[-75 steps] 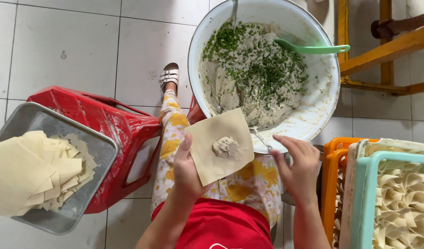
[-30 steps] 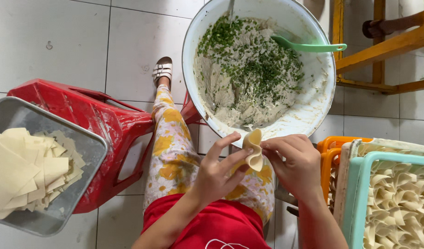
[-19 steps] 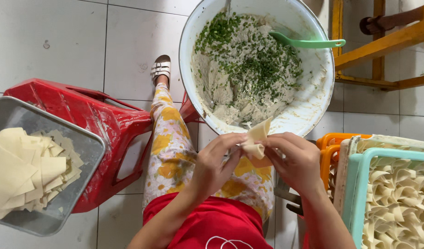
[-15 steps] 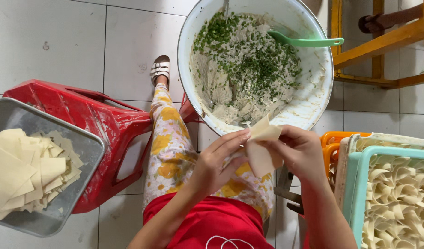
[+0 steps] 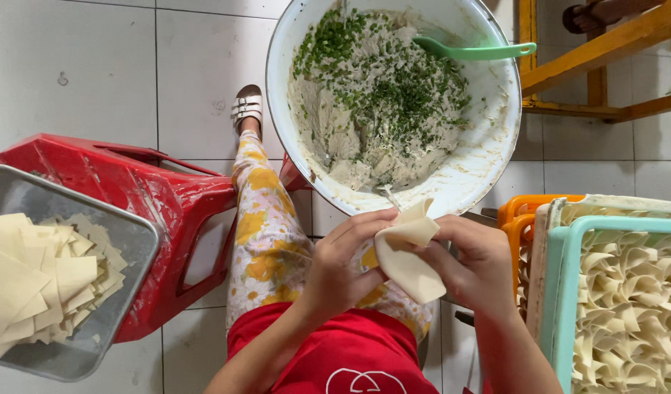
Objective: The person prepares dumplings by spooning a meat and herb mixture onto square dough wrappers, folding them into shapes, and placing them into a plastic tray.
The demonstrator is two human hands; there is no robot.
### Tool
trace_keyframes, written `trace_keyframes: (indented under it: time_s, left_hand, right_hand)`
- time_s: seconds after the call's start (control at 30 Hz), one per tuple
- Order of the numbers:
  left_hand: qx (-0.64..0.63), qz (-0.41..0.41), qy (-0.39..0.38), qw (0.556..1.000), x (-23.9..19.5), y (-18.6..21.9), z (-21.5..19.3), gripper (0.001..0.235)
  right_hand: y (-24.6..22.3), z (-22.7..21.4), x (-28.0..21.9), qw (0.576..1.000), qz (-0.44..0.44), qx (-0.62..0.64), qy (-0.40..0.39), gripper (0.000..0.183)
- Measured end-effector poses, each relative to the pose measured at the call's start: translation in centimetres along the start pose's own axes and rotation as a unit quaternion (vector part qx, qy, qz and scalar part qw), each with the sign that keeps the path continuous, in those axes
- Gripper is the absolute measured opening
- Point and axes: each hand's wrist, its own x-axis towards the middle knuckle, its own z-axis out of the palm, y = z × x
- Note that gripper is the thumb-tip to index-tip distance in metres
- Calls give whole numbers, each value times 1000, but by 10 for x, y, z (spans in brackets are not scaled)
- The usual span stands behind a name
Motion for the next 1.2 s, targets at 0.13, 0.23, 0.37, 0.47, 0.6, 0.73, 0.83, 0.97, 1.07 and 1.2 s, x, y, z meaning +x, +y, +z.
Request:
trace_keyframes:
  time_s: [0.13,0.23,0.37,0.47,0.6,0.73,0.83,0.97,1.07,1.2]
  left_hand:
    - [-104,-89,23,990,-6,-2,-1,43]
    - [-109,-135,30,984,-8,3,3,46]
    - [-271,-194,-11,943,-19,3,9,64]
    - [-525,-255,-18,812,-32,-14,8,86]
    - [-480,-384,110,781,-34,-31,29,51]
    - [-490,-428,137,747,-35,-38,32,43]
    - [-483,-432,128,751,-30,-31,32,47]
    - [-518,-406,104,746,-34,-32,31,55]
    - [-545,-365,85,750,-45,-39,37,55]
    - [-530,-358,57,767,-50,-41,38,58]
  right_hand:
    - [30,-23,-13,975,-83,2,-206,41]
    - [32,-3,-25,977,-91,-80,-177,50]
    - [29,28,-31,982,-87,-166,-16,27]
    - [44,38,-38,981,-114,-159,19,22]
    - [18,49,-16,945,-237,-213,68,30]
    - [33,44,-20,936,-262,-233,25,32]
    - [15,43,-14,938,-250,-240,-11,27]
    - [15,46,-12,955,-213,-200,-41,27]
    - [36,51,-18,970,-161,-180,-3,21]
    - [62,42,-26,990,-80,-118,-6,16]
